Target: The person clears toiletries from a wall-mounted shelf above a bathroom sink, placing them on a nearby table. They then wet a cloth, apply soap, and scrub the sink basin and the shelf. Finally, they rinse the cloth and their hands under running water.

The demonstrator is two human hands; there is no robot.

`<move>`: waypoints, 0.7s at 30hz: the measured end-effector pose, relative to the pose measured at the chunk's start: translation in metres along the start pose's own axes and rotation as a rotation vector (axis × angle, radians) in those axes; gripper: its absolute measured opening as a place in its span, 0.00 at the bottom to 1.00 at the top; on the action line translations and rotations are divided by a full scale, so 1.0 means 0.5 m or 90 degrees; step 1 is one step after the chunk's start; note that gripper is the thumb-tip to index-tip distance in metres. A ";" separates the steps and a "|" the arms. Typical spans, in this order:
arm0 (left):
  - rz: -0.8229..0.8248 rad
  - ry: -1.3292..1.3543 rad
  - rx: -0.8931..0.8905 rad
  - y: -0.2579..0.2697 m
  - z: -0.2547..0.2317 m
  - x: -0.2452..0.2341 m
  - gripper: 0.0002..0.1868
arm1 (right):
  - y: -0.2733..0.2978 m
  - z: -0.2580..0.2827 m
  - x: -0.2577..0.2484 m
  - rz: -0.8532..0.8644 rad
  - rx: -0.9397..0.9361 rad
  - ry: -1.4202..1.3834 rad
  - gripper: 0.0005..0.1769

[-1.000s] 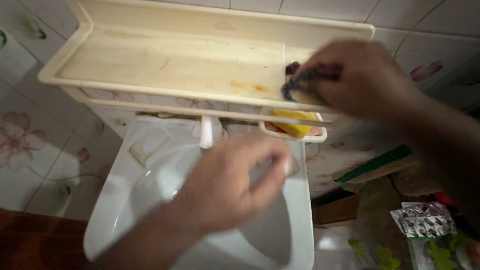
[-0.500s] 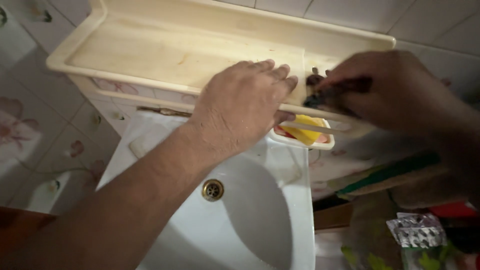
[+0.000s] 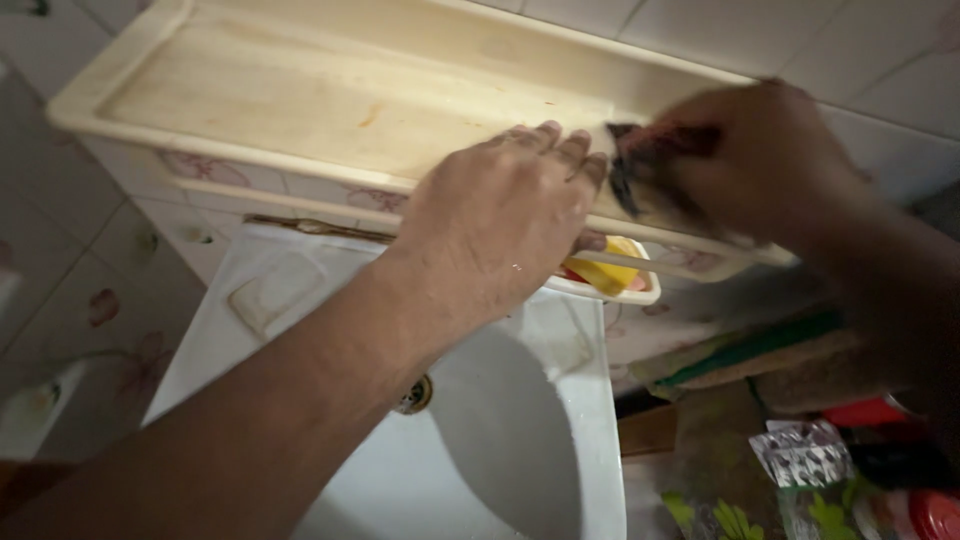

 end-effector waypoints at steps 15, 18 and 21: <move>0.158 -0.025 -0.009 0.000 -0.002 0.010 0.27 | -0.062 -0.059 0.042 -0.061 -0.156 -0.063 0.17; 0.340 -0.030 -0.061 0.007 0.002 0.030 0.28 | -0.044 -0.038 0.030 -0.102 -0.175 -0.039 0.17; 0.059 -0.078 0.001 -0.016 -0.005 -0.005 0.21 | 0.027 -0.030 0.006 -0.016 -0.079 0.032 0.21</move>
Point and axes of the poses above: each hand's wrist, its own y-axis away from the middle knuckle, its own x-axis out of the palm, z = x × y, the point moved 5 cm from there along -y, towards the middle knuckle, and after that the axes turned 9 degrees about -z, right-handed, at the moved point
